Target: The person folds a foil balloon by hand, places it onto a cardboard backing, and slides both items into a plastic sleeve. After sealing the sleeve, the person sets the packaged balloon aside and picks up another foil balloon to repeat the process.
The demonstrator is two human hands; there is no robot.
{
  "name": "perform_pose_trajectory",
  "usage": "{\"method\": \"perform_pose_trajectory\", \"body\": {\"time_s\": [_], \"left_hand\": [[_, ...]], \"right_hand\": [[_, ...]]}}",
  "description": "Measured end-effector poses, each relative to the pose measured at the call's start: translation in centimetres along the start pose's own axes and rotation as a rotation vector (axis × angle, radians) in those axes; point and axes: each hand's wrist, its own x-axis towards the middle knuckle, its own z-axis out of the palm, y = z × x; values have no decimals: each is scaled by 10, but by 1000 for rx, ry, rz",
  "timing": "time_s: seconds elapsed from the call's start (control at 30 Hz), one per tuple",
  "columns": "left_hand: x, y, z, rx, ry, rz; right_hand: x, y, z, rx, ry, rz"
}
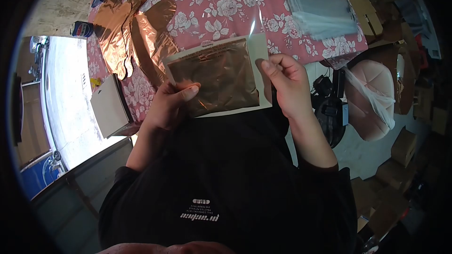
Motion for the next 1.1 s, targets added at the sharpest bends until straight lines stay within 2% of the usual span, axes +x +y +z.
{"method": "perform_pose_trajectory", "body": {"time_s": [0.1,0.17,0.3,0.4,0.47,0.57,0.67,0.7,0.77,0.87,1.03,1.1], "left_hand": [[3,1,-4,59,-13,-11],[2,4,-3,70,-13,-18],[-1,5,-5,86,5,-79],[-3,9,1,49,19,-72],[-2,14,3,27,13,-58],[-1,18,2,64,2,-117],[1,15,3,15,-43,-19],[3,12,1,3,-31,-16],[4,10,0,-7,-20,-15],[1,11,1,12,9,-30],[2,11,-7,-37,-11,45],[-1,16,-12,-29,-31,14]], "right_hand": [[1,-5,2,-34,-17,-36],[-2,-6,-9,-15,-147,120],[-9,4,-17,-183,-119,95],[-14,1,-19,-149,-186,109],[-16,-1,-17,118,-210,145],[-18,3,-11,157,-289,31],[-16,12,-14,102,-324,-10],[-15,12,-13,103,-323,-10],[-14,9,-1,55,-185,43],[-14,6,7,31,-135,8],[-18,15,3,60,-182,-1],[-20,23,-2,57,-185,27]]}}
